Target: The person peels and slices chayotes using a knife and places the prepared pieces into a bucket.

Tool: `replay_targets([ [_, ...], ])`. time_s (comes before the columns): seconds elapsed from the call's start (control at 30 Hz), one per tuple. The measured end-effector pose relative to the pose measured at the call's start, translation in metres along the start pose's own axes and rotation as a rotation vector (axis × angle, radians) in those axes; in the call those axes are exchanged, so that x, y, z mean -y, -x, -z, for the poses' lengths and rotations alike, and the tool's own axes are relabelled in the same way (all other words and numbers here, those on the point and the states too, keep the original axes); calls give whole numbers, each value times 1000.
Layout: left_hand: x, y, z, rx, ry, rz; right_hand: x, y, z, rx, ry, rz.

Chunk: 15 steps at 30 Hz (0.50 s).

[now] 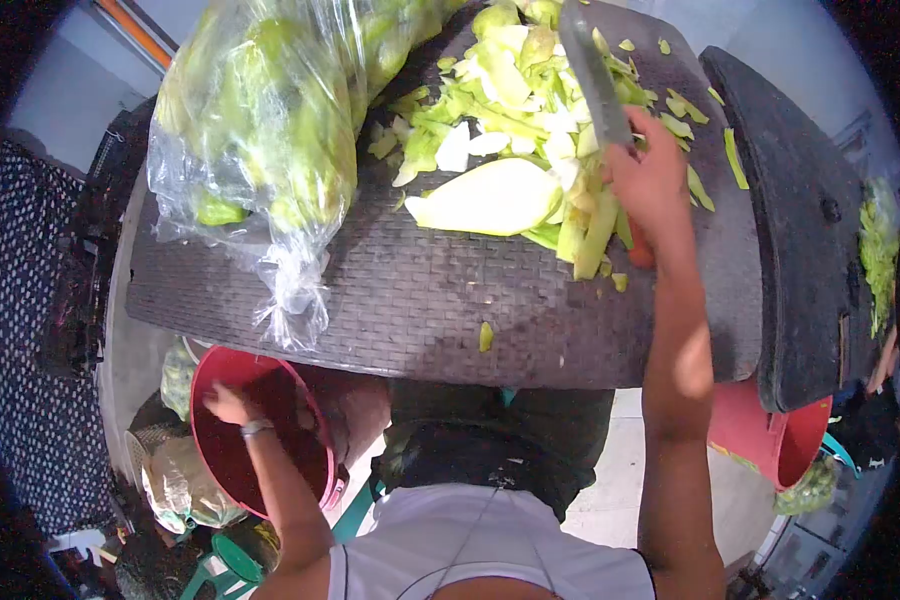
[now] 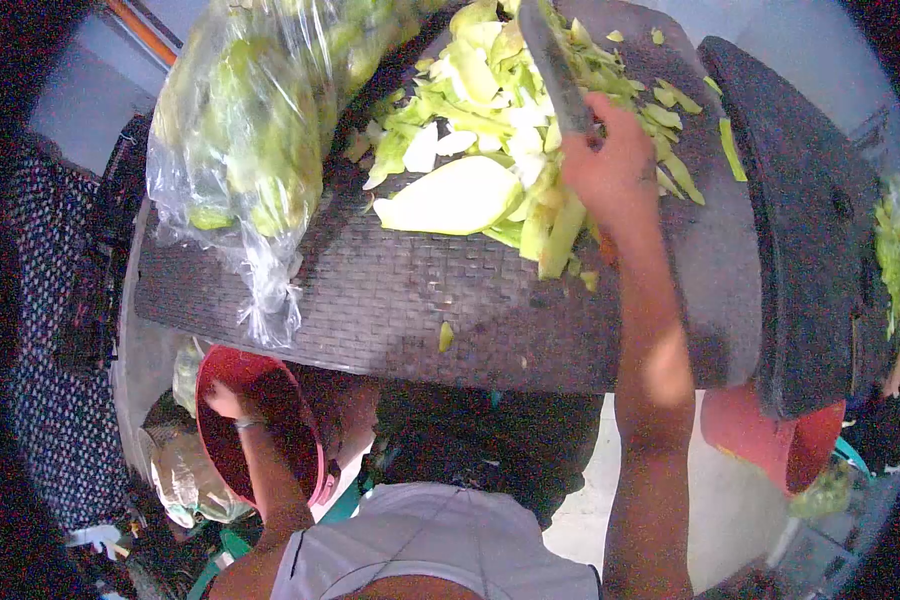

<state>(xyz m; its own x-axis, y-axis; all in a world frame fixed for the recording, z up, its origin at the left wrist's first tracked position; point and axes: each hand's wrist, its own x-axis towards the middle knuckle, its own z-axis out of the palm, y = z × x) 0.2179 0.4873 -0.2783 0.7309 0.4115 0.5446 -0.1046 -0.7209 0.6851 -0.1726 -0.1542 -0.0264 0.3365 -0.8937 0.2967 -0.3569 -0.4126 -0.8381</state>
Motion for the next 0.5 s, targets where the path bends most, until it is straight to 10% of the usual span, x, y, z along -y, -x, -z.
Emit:
replay_targets([
  [0.2, -372, 5, 77, 152, 725, -397, 45, 6, 18, -50, 155, -83],
  [0.33, -492, 96, 94, 1071, 590, -886, -7, -5, 12, 6, 235, 185],
  [0.5, -534, 185, 21, 1296, 468, -1411, 13, 4, 7, -17, 193, 317],
])
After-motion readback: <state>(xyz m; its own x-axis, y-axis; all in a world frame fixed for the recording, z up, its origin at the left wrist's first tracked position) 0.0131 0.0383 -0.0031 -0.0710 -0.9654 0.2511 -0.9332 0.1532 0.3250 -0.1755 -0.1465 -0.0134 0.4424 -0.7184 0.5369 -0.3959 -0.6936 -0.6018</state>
